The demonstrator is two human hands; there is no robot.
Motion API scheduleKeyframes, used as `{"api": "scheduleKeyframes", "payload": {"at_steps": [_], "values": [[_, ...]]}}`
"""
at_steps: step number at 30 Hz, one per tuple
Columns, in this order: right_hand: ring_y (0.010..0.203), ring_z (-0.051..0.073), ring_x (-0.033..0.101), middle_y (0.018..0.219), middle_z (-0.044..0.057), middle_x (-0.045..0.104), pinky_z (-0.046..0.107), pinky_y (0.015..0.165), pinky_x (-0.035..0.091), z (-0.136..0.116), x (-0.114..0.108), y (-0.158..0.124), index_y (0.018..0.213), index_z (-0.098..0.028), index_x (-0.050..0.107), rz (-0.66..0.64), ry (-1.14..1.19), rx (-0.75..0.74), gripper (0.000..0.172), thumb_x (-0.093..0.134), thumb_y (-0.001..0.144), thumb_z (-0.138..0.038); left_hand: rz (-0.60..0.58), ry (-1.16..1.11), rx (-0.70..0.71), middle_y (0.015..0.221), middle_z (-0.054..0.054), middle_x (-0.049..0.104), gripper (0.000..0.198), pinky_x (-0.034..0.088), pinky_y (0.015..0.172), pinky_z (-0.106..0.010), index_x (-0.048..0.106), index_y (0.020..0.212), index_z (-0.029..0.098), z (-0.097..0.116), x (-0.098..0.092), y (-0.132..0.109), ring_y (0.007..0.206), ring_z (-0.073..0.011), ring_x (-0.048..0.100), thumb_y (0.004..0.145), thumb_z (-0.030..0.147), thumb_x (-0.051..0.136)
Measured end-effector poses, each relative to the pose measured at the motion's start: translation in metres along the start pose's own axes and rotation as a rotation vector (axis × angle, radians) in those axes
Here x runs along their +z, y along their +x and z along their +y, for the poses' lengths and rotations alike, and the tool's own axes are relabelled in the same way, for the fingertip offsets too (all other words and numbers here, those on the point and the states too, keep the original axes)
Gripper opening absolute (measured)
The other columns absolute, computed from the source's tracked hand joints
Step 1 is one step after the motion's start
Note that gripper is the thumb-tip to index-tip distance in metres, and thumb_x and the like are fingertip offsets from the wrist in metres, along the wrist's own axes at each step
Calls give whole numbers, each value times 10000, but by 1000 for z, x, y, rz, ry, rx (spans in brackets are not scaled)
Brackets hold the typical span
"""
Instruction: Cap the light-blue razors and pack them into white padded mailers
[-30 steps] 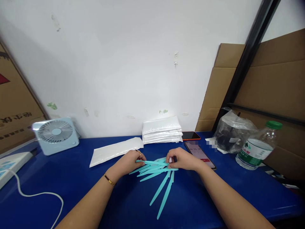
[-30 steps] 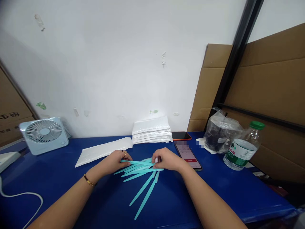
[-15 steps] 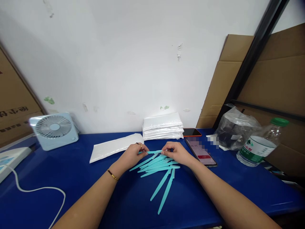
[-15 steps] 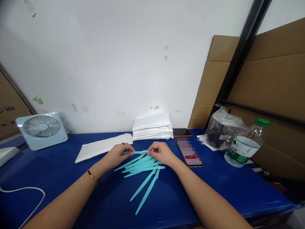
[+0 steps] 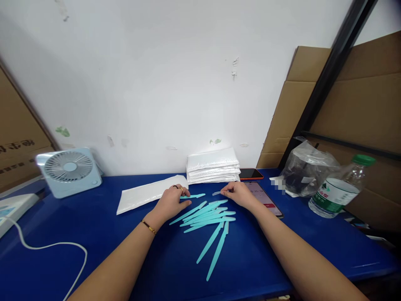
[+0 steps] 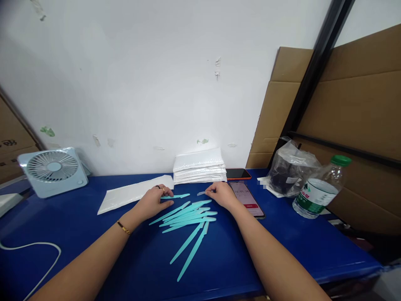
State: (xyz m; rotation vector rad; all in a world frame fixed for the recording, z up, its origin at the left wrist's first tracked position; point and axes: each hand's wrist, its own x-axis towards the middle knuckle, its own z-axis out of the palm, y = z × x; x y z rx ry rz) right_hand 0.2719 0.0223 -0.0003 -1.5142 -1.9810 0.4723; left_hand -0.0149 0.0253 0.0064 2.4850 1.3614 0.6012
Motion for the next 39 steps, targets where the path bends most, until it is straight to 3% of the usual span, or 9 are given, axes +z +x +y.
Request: {"api": "scheduleKeyframes", "payload": {"at_steps": [4,6,13,20,24,28,33,36,39], "values": [[777,184,612,848,27,694,259,657,445,-4,2,-2,780,-223,714,-15,62,-44,196,574,739,-355,-205,-1,-32,730,8,611,210,364,547,-225,637,722,225,8,1,-3,657,-143,544,680,423,580],[742,168,604,842,30,685,245,623,436,-10,7,-3,816,-221,713,-61,107,-89,218,566,750,-368,-239,-8,-58,691,16,616,171,338,525,-217,636,703,219,10,3,-3,613,-127,534,699,371,558],[589,114,533,733,17,638,217,517,367,-27,25,-4,750,-203,707,-162,99,-189,214,603,727,-389,-151,-7,-34,708,14,633,152,339,558,-222,629,731,214,17,9,3,636,-128,547,745,314,516],[667,146,562,776,39,663,234,583,394,-3,2,2,760,-175,688,-43,79,-55,236,564,750,-376,-75,119,-84,746,6,643,119,361,604,-231,635,752,220,3,9,9,696,-143,572,748,298,544],[639,145,547,746,25,652,233,550,376,9,-10,0,787,-194,691,-106,17,-14,262,575,725,-421,5,119,-65,850,-7,636,160,373,644,-239,632,824,226,5,9,8,777,-159,572,745,342,556],[623,133,523,732,12,630,219,532,364,8,-11,-3,767,-186,680,-228,-12,-37,259,673,621,-400,-57,12,-10,817,-9,634,252,367,602,-230,634,823,226,18,9,3,740,-156,565,765,436,506],[631,125,523,733,13,621,211,533,372,-3,-7,-7,751,-167,653,-360,76,-50,202,625,678,-353,-170,-6,24,732,-2,637,250,334,549,-225,644,765,213,27,12,2,646,-140,546,771,412,492],[665,129,531,767,18,611,216,558,381,-5,-7,-6,741,-168,647,-306,78,-83,183,623,683,-340,-174,20,5,704,-3,637,217,334,557,-226,638,726,203,20,9,4,631,-134,543,784,329,471],[657,129,530,763,18,612,227,572,385,1,-8,-1,719,-171,649,-153,64,-59,188,614,693,-353,-110,84,-57,743,-15,643,183,345,589,-234,638,739,206,6,1,6,689,-148,556,772,279,474]]}}
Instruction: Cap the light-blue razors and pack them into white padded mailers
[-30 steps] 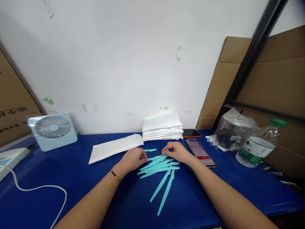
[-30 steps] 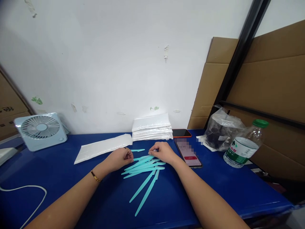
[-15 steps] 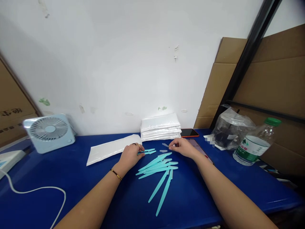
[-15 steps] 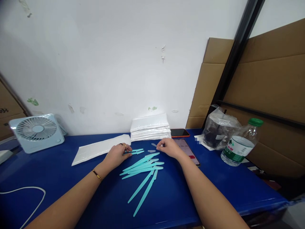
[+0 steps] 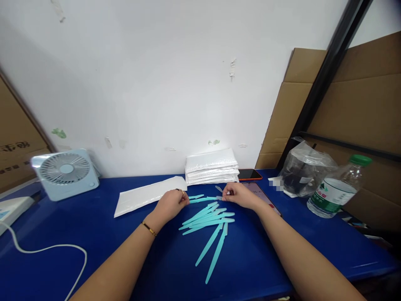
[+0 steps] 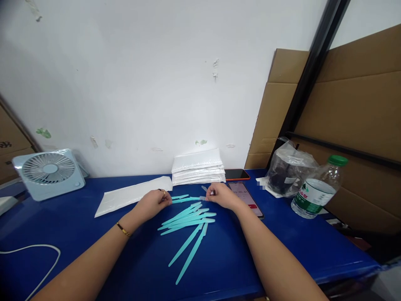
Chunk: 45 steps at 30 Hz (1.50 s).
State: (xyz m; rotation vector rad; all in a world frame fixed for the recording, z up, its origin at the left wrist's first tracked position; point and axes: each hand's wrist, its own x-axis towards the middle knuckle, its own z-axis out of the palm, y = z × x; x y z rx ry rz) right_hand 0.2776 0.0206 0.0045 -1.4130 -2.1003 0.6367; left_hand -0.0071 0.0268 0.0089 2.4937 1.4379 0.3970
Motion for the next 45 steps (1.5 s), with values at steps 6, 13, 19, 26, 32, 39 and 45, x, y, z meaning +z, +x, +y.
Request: {"api": "scheduleKeyframes", "payload": {"at_steps": [6,13,19,26,32,39,45], "values": [[644,133,524,761,21,613,238,585,390,5,2,5,740,-183,681,143,-64,9,185,624,702,-356,105,53,-50,845,-17,624,151,355,618,-252,623,818,220,-6,-5,-2,756,-164,559,734,302,528],[739,144,562,812,19,620,245,689,387,2,20,13,794,-237,704,77,-187,-194,110,608,746,-258,-96,-132,29,729,16,628,198,326,514,-217,623,739,225,25,9,-5,647,-131,550,713,408,553],[727,147,559,828,29,625,255,687,388,6,19,14,795,-217,699,164,-203,-106,131,589,750,-273,-62,-111,-11,700,-2,628,230,309,507,-221,621,735,210,23,12,-5,618,-132,536,772,383,476],[666,126,519,805,19,581,226,588,383,-7,27,8,779,-210,685,8,-63,-89,153,631,702,-331,-136,-156,-58,752,3,628,291,334,511,-212,627,784,204,22,10,-5,637,-127,550,671,468,576],[628,117,502,778,16,555,211,528,381,-11,29,7,764,-187,655,-112,12,-49,204,635,683,-373,-161,-166,-84,710,9,628,218,328,495,-208,624,737,208,20,14,-3,618,-121,555,701,412,554],[603,114,490,712,11,558,208,503,356,-20,30,6,710,-171,647,-159,-3,-86,211,617,699,-380,-80,-70,-87,720,-6,636,187,319,516,-229,620,754,208,24,12,-1,655,-142,565,755,351,500],[635,128,531,760,32,597,220,545,386,-3,21,9,698,-162,648,-7,-17,-34,161,600,715,-315,23,70,-82,781,-17,652,175,352,619,-253,628,744,203,12,0,1,733,-161,575,781,295,483]]}}
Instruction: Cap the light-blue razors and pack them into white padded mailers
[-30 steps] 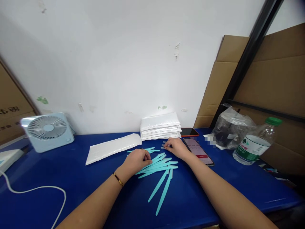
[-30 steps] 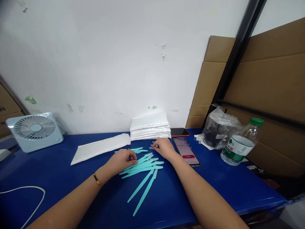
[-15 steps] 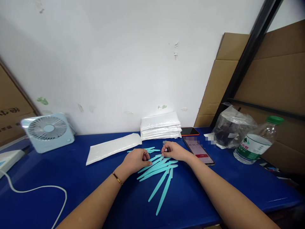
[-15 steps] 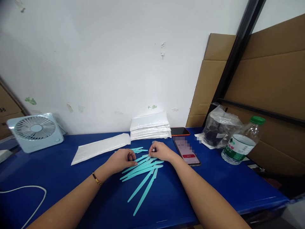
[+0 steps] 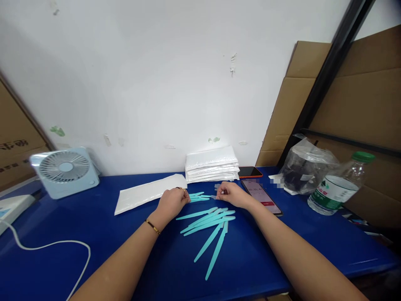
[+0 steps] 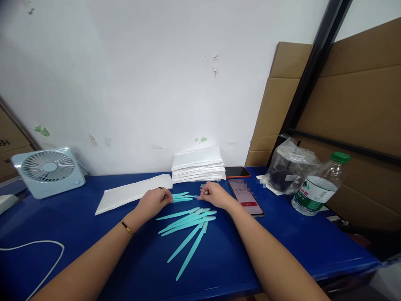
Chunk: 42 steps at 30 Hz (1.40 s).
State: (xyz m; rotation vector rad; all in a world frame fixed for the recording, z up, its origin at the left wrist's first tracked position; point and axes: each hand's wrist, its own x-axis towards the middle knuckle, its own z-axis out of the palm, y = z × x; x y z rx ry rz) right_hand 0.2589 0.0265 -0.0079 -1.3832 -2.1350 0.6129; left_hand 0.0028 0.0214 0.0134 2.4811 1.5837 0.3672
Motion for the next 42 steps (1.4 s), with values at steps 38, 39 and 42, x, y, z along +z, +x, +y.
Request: {"api": "scheduleKeyframes", "payload": {"at_steps": [38,39,42], "values": [[684,122,481,812,19,502,225,597,384,-20,-15,-13,749,-174,628,-205,85,-128,249,614,723,-422,-186,-240,139,658,5,607,325,319,510,-217,637,745,193,16,1,-13,579,-118,516,756,479,484],[688,124,487,812,20,508,229,603,386,-17,-15,-12,743,-173,625,-162,80,-116,243,612,725,-415,-150,-197,124,669,0,614,305,322,524,-222,637,745,196,14,0,-11,594,-124,525,764,458,483],[686,131,505,814,27,534,242,606,389,-5,-15,-9,737,-165,620,-23,57,-36,241,612,722,-405,-47,-56,41,754,-20,645,264,344,587,-244,645,771,209,5,-2,-6,700,-159,564,770,424,492]]}}
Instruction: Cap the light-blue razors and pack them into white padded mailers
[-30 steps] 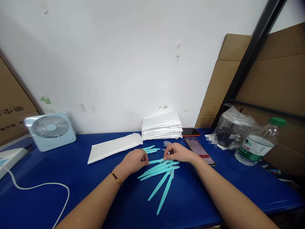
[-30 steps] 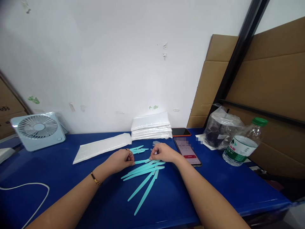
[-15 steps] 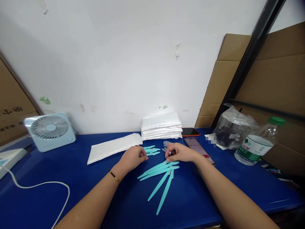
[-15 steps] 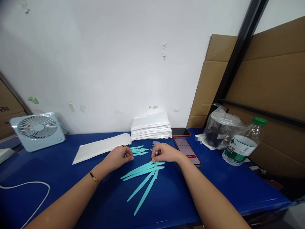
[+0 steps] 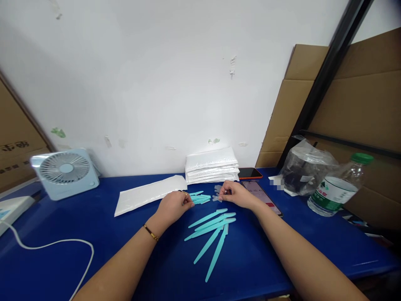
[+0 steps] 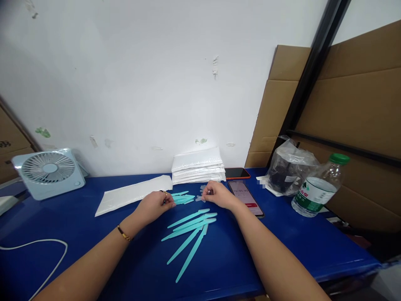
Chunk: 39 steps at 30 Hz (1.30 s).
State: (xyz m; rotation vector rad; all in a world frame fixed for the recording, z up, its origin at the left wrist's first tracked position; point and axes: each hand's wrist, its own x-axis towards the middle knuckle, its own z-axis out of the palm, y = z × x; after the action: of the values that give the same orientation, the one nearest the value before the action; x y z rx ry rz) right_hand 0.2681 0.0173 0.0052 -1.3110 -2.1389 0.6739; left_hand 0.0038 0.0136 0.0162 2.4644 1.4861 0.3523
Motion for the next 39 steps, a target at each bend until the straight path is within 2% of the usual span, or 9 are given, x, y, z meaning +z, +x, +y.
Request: {"api": "scheduleKeyframes", "payload": {"at_steps": [3,5,8,11,16,24,32,35,39], "values": [[698,142,521,824,31,561,246,600,396,6,-5,-2,775,-167,628,28,1,59,267,634,694,-422,92,71,-41,863,-26,649,242,369,660,-261,647,846,227,-5,-3,1,812,-186,571,735,417,545],[712,146,530,837,32,569,242,597,400,4,-8,-6,792,-175,646,-83,5,47,290,662,662,-434,101,40,-21,886,-22,641,256,376,665,-257,644,862,231,-3,-2,-1,817,-182,569,720,426,559],[689,137,525,847,34,567,233,577,395,-2,-7,-9,764,-179,676,-266,-31,7,277,685,639,-426,11,-55,51,823,-10,636,296,366,596,-238,645,813,230,7,2,-6,732,-159,566,727,487,527],[678,130,511,825,26,563,229,575,387,-8,0,-8,744,-181,680,-304,-71,-32,242,672,664,-409,-65,-96,115,757,12,635,278,338,545,-221,641,783,234,16,9,-9,671,-138,554,719,484,538],[676,120,495,807,12,534,228,601,385,-14,7,-4,735,-192,661,-223,-91,-105,222,644,700,-411,-122,-102,107,664,11,624,195,319,519,-216,630,706,209,13,10,-4,588,-117,531,758,347,503],[691,141,526,804,28,568,245,605,400,-1,-11,-2,740,-174,649,88,-41,47,236,612,700,-403,73,-3,-43,771,-9,643,164,337,569,-240,630,737,214,-17,-10,1,710,-157,563,730,345,532],[632,135,520,710,10,604,219,542,368,-3,-28,-17,716,-183,707,-455,-119,59,266,700,585,-414,-146,-133,138,770,-5,635,316,348,551,-227,648,778,216,24,4,-14,683,-141,556,718,500,524],[612,127,510,712,9,597,218,522,358,-8,-24,-17,727,-181,704,-505,-115,23,242,680,618,-397,-192,-107,144,705,2,629,248,326,519,-224,638,735,213,30,11,-14,634,-131,542,731,438,534],[652,128,516,814,23,576,220,553,383,-6,-20,-13,724,-176,677,-392,-71,-15,227,674,640,-387,-172,-90,89,682,6,623,201,317,503,-222,628,721,211,16,8,-9,605,-127,536,751,379,520]]}}
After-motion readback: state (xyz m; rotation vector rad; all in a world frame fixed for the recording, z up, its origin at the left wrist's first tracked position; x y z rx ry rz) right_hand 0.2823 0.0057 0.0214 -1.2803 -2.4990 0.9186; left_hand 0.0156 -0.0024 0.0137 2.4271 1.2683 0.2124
